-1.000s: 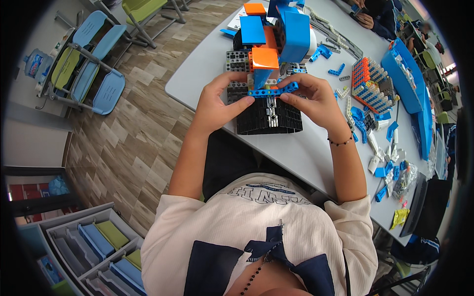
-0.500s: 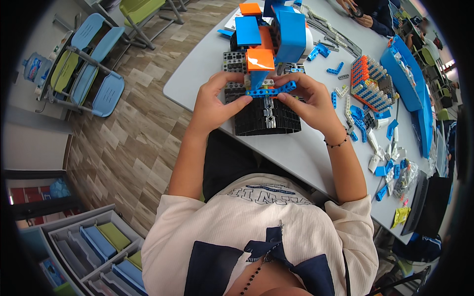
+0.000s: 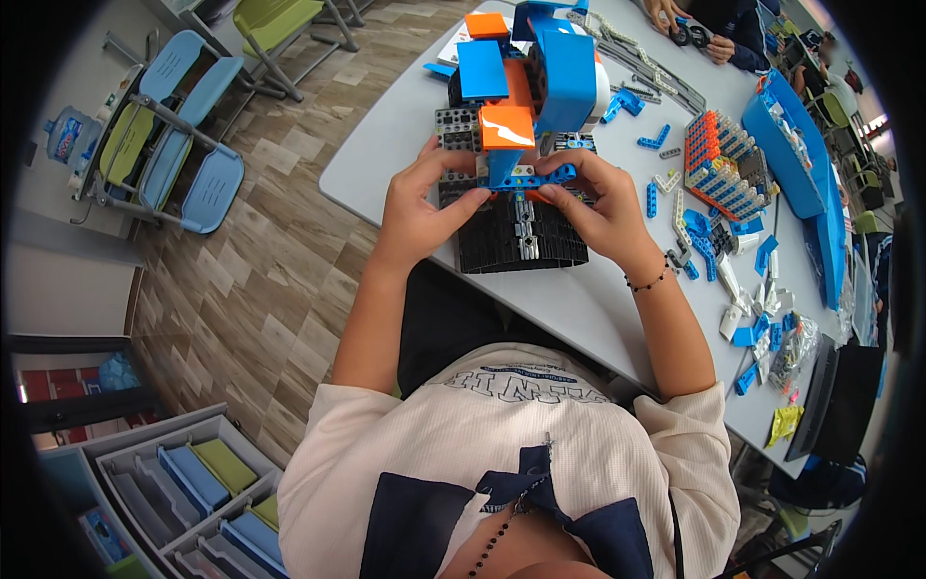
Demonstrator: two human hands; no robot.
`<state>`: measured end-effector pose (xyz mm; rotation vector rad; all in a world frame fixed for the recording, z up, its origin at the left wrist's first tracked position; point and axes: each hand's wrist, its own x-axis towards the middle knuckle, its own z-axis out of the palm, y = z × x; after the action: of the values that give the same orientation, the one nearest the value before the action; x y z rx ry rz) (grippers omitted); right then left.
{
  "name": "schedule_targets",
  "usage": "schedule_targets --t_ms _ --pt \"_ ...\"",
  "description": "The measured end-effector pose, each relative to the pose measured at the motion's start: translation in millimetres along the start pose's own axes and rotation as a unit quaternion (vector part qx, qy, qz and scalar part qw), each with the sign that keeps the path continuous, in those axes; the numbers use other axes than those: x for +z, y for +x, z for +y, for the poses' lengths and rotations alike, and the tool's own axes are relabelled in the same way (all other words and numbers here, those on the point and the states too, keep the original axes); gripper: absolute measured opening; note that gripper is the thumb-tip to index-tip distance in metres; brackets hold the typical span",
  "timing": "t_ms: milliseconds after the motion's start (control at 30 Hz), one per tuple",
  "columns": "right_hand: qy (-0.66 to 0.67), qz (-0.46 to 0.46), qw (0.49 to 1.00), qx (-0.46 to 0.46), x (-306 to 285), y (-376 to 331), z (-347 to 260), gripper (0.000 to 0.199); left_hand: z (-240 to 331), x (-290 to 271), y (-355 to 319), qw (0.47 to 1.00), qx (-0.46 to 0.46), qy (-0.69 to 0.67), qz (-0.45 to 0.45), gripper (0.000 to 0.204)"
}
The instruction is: The person assembles a Lego robot by attaching various blue, orange, and black pieces to a tracked base. They connect beams, plates, and connectors, then install a grey arm-like structure, progressively building the robot's upper assembly.
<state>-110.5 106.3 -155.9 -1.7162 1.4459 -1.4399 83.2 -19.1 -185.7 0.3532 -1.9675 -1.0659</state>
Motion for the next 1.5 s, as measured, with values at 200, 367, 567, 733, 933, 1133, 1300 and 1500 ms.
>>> schedule_targets --t_ms 200,367,567,733,933,1133,1300,1500 --pt "0.01 0.008 1.0 0.0 1.8 0.3 -0.4 0.015 1.4 0.9 -3.7 1.0 -0.018 0.002 -0.009 0.028" --pt "0.038 0.008 0.999 0.023 -1.7 -2.0 -0.4 0.016 1.2 4.4 -3.2 0.999 -0.019 0.01 0.026 0.026" --pt "0.077 0.032 0.995 0.053 -7.6 -6.4 7.7 0.021 -0.4 4.4 -4.1 0.999 -0.042 0.009 0.021 0.025" --pt "0.039 0.052 0.998 0.007 -11.7 -7.0 7.3 0.02 -2.1 5.2 -5.4 0.999 -0.048 0.007 0.025 0.026" --pt "-0.026 0.06 0.997 -0.041 -13.8 -5.0 1.1 0.016 -3.3 5.8 -7.2 0.998 -0.052 0.001 0.024 0.027" --pt "-0.034 0.07 0.996 -0.048 -13.3 -5.0 -2.6 0.015 -4.3 6.2 -8.2 0.998 -0.056 -0.007 0.019 0.026" --pt "-0.044 0.067 0.996 -0.045 -13.9 -4.3 -3.1 0.014 -2.5 7.6 -8.5 0.998 -0.056 -0.012 0.019 0.024" --pt "-0.042 0.074 0.995 -0.059 -13.1 -4.5 -2.8 0.014 -1.7 7.5 -8.6 0.998 -0.059 -0.014 0.017 0.023"
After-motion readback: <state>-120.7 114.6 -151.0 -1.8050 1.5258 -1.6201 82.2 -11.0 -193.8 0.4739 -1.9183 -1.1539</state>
